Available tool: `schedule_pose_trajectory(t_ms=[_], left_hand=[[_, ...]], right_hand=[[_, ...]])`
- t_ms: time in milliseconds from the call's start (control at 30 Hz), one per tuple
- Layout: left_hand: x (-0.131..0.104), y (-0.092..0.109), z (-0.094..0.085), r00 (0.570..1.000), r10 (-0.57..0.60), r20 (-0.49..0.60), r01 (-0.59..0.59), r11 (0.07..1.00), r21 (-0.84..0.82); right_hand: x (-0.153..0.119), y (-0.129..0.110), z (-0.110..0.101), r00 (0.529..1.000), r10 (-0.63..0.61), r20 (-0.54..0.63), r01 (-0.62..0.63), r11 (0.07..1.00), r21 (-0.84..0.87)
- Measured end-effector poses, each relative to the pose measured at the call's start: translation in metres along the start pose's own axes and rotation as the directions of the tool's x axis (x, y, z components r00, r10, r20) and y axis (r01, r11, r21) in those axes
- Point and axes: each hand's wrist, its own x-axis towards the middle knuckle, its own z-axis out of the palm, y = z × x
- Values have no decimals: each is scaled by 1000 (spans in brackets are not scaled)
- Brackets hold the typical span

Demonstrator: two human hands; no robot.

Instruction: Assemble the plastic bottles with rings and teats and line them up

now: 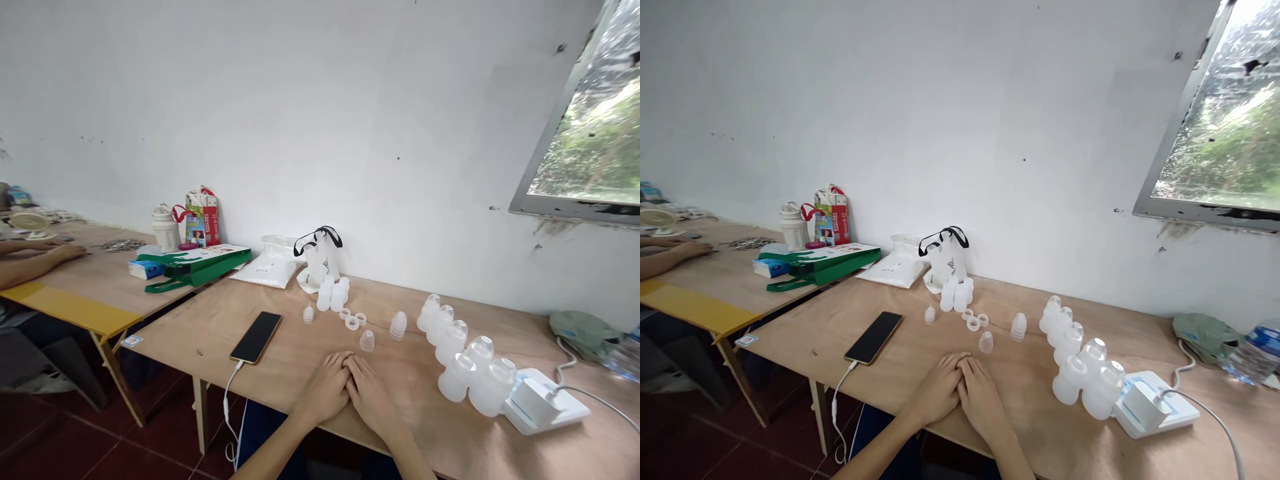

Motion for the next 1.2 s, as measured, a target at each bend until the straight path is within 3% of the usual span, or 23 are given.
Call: schedule_pose_trajectory(t_ms=[1200], left_hand=[[1, 1, 0, 1000, 4, -5, -4, 1000, 2]], right_hand=[[0, -1, 1, 1000, 5, -11, -5, 1000, -22]])
